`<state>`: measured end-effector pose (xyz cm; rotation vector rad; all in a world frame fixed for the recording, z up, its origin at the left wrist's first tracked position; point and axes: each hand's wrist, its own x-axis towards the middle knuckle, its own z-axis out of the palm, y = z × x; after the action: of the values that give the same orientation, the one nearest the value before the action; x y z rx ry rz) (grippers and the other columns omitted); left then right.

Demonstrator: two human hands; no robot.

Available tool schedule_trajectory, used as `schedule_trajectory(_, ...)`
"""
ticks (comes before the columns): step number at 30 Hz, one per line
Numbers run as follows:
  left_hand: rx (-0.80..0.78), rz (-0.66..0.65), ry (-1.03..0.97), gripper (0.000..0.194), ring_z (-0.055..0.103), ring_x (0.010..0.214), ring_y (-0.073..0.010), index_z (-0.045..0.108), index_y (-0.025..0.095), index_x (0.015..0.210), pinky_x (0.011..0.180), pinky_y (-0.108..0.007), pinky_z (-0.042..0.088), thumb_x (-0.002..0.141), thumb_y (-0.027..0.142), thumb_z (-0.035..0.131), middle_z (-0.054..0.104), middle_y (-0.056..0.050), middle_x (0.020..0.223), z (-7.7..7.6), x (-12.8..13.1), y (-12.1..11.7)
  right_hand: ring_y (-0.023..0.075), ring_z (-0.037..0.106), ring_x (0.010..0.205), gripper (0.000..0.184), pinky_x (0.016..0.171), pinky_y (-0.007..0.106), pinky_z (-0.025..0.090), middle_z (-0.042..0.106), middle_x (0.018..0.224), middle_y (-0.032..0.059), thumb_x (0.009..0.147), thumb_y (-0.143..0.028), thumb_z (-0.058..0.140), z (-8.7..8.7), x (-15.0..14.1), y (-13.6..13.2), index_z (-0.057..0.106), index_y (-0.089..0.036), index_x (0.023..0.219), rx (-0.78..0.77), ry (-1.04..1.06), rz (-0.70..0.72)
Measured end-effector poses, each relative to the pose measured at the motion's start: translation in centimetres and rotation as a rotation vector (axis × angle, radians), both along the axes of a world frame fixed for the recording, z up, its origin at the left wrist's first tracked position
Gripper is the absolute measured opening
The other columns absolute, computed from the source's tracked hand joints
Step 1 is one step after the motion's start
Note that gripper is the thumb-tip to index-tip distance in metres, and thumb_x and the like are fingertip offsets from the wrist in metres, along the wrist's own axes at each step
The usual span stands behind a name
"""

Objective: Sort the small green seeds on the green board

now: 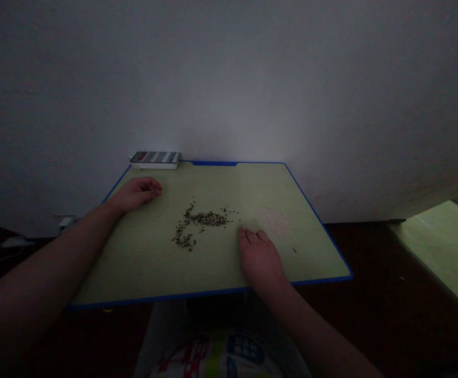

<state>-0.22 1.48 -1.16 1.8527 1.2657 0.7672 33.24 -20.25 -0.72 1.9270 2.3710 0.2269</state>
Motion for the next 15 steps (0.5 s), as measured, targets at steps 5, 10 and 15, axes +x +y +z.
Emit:
schedule_trajectory(5, -0.012, 0.012, -0.005, 0.024, 0.044, 0.05, -0.01, 0.065, 0.016, 0.077, 0.049, -0.024, 0.032, 0.062, 0.035, 0.07, 0.05, 0.004, 0.055, 0.3, 0.2, -0.1, 0.025, 0.068, 0.104, 0.051, 0.094, 0.035, 0.053, 0.072, 0.123, 0.0172, 0.089, 0.0, 0.044, 0.0, -0.7, -0.6, 0.06, -0.005, 0.137, 0.005, 0.004, 0.038)
schedule_trajectory(10, -0.03, 0.027, -0.011, 0.023, 0.044, 0.048, -0.0097, 0.064, 0.017, 0.077, 0.049, -0.024, 0.033, 0.062, 0.034, 0.07, 0.05, 0.005, 0.054, 0.5, 0.3, -0.3, 0.024, 0.067, 0.109, 0.054, 0.096, 0.035, 0.051, 0.071, 0.126, 0.0172, 0.088, 0.001, 0.041, 0.5, -2.0, 0.6, 0.059, -0.007, 0.138, -0.035, 0.023, 0.049)
schedule_trajectory(15, -0.043, 0.035, -0.004, 0.023, 0.043, 0.048, -0.0098, 0.064, 0.018, 0.077, 0.049, -0.024, 0.032, 0.062, 0.034, 0.071, 0.05, 0.005, 0.054, 0.5, 0.3, -0.5, 0.0251, 0.066, 0.109, 0.052, 0.098, 0.037, 0.049, 0.07, 0.127, 0.019, 0.091, 0.0, 0.038, 0.6, 0.2, 2.1, 0.058, -0.003, 0.139, -0.026, 0.007, -0.032)
